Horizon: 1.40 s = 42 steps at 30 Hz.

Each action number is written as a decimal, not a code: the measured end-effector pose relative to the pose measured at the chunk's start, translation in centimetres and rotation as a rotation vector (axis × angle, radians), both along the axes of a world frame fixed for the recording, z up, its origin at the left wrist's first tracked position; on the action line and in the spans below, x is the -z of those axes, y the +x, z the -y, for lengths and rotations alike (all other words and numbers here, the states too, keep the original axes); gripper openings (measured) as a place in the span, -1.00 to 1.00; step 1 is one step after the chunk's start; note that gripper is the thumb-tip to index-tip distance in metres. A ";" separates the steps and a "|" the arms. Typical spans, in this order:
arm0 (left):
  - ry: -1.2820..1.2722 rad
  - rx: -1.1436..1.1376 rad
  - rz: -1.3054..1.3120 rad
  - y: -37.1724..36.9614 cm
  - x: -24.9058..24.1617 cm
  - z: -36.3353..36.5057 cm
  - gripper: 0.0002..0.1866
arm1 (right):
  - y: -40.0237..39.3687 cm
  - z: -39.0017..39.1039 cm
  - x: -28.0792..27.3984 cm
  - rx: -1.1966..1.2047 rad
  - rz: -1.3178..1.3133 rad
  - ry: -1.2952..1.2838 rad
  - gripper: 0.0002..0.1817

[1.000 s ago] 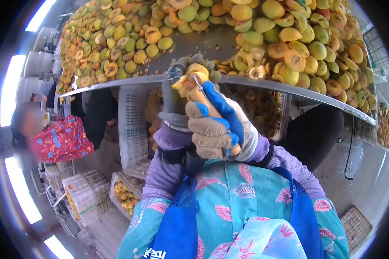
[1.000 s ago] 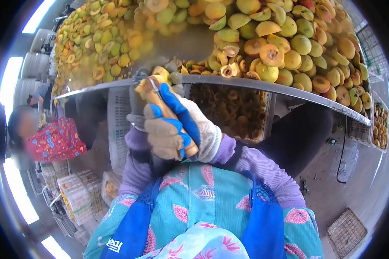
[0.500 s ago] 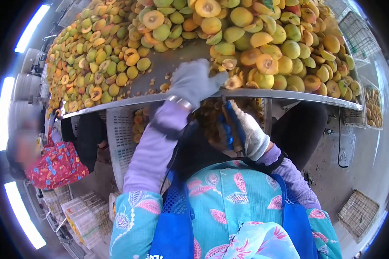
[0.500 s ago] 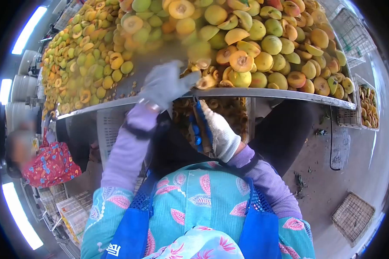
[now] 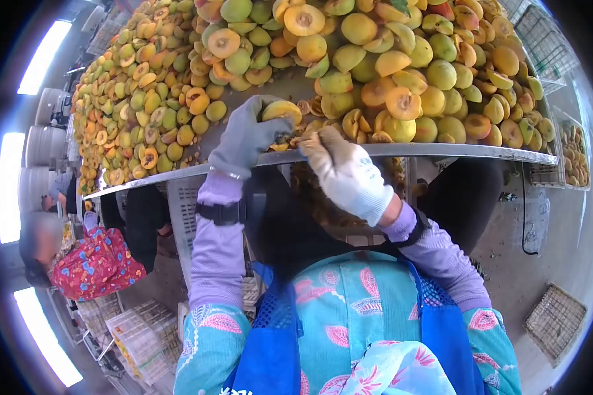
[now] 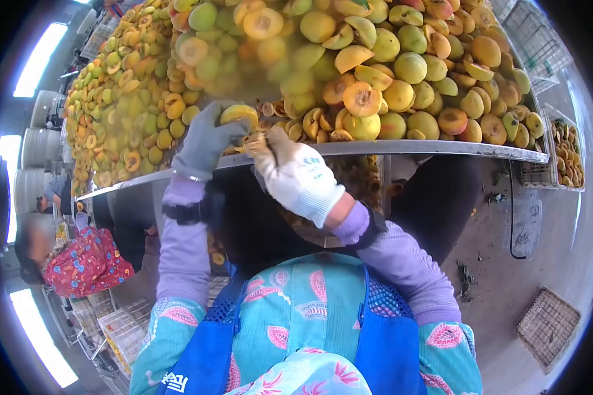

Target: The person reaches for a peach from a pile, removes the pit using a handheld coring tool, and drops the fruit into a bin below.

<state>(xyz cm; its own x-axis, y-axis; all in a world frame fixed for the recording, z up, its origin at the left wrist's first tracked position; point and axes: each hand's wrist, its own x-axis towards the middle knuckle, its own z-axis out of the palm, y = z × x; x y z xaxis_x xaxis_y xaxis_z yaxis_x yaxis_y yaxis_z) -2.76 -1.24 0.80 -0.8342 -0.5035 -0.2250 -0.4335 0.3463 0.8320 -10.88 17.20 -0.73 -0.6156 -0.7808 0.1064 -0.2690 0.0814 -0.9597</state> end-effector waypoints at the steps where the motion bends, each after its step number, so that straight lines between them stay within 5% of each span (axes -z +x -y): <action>1: 0.363 -0.001 -0.211 1.0 0.3 -0.5 -0.54 | 0.0 0.2 -0.4 -0.095 -0.070 0.124 -0.66; 2: 0.728 -0.021 -0.463 1.1 0.9 -1.8 -0.57 | 0.1 0.8 0.2 -0.123 -0.073 0.154 -0.66; 3: 0.730 -0.026 -0.468 1.6 0.9 -2.0 -0.57 | 0.1 1.1 0.5 -0.129 -0.076 0.157 -0.66; 5: -0.637 0.200 -0.304 2.3 1.0 -2.5 -0.57 | 0.1 1.2 0.9 -0.138 0.110 0.075 -0.64; 9: -0.912 0.190 -0.512 2.0 5.4 -0.9 -0.68 | 0.8 0.7 0.7 -0.181 0.048 0.125 -0.62; 11: -0.679 0.080 -0.555 1.1 3.9 -2.9 -0.68 | 1.5 0.7 1.0 -0.116 0.138 0.066 -0.62; 13: -0.043 -0.129 -0.667 0.6 2.7 -4.1 -0.69 | 1.8 0.9 0.9 -0.077 0.117 0.049 -0.60; 16: 0.129 -0.218 -0.698 0.1 1.8 -5.4 -0.80 | 2.0 1.0 0.8 -0.059 0.184 0.036 -0.61; 25: -0.306 -0.195 -0.490 -1.1 0.5 -6.9 -0.79 | 4.3 2.0 4.8 0.077 0.281 -0.143 -0.64; 29: -0.292 0.051 -0.275 -0.8 -0.7 -6.1 -0.83 | 3.7 1.0 4.3 0.000 0.226 -0.176 -0.63; 30: -0.563 0.223 -0.146 -0.9 -0.4 -5.0 -0.81 | 3.4 0.7 3.6 -0.049 0.437 0.001 -0.61; 31: -0.560 0.220 -0.149 -0.9 -0.5 -5.3 -0.81 | 3.1 0.5 3.2 -0.099 0.643 0.178 -0.59; 33: -0.160 0.051 -0.203 -1.6 -1.2 -5.6 -0.80 | 2.7 0.7 3.9 -0.091 0.579 0.106 -0.52; 35: -0.028 -0.030 -0.343 -1.5 -0.3 -6.5 -0.77 | 2.5 0.1 1.0 -0.107 1.189 -0.048 -0.55; 37: 0.099 -0.111 -0.470 -0.8 -0.1 -6.0 -0.74 | 2.6 -0.1 0.8 -0.244 1.374 -0.098 -0.54; 39: 0.003 0.230 -0.340 -0.7 -0.3 -3.8 -0.71 | 2.2 -0.4 0.6 -0.521 1.690 -0.176 -0.49; 42: 0.052 0.335 -0.424 -0.9 -0.3 -3.8 -0.66 | 2.8 -0.5 1.4 -0.667 1.840 -0.313 -0.47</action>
<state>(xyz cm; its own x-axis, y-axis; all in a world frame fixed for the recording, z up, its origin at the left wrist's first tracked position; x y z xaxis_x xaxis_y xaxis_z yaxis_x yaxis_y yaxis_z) -3.68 2.58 1.09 -0.9701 -0.1918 0.1487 0.0711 0.3611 0.9298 -8.07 17.67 -2.15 0.2062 -0.9773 -0.0493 0.9779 0.2076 -0.0251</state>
